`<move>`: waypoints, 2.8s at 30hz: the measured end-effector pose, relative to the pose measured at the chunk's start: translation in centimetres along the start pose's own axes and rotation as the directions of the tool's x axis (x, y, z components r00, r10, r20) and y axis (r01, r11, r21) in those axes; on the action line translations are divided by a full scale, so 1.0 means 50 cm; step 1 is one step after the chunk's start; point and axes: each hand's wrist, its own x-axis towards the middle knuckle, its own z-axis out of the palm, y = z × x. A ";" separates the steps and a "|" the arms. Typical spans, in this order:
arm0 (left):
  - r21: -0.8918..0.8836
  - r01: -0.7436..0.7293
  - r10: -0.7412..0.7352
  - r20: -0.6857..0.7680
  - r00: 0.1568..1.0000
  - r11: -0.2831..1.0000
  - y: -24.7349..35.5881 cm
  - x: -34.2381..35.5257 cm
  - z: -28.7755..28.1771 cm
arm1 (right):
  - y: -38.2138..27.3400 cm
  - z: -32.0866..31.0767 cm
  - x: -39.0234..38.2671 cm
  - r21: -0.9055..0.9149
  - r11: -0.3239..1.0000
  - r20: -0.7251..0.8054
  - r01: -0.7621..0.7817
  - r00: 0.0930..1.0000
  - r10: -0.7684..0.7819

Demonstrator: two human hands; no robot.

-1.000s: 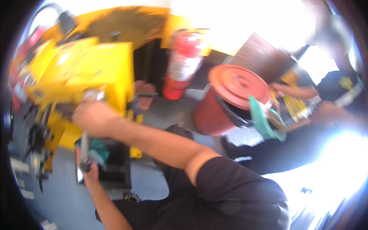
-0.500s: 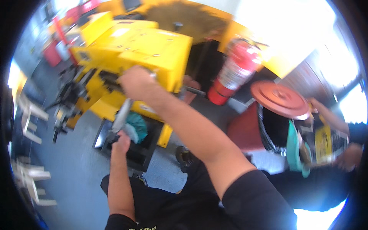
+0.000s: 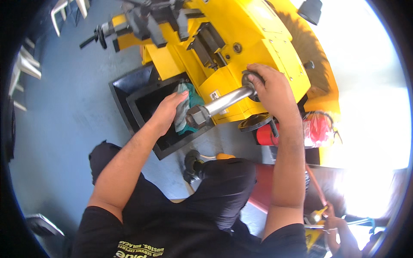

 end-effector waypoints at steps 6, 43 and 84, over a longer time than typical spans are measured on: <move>-0.009 0.045 -0.044 0.092 0.995 0.999 0.035 -0.008 0.025 | -0.020 -0.010 0.062 -0.172 0.975 0.328 -0.138 0.926 0.189; 0.167 0.013 -0.027 0.084 0.996 0.986 0.052 0.010 0.006 | -0.016 0.020 0.173 -0.533 0.838 0.631 0.120 0.716 0.299; 0.190 -0.101 0.091 0.060 0.994 0.977 0.053 -0.012 0.003 | 0.017 -0.005 0.196 -0.298 0.921 0.494 -0.251 0.785 0.374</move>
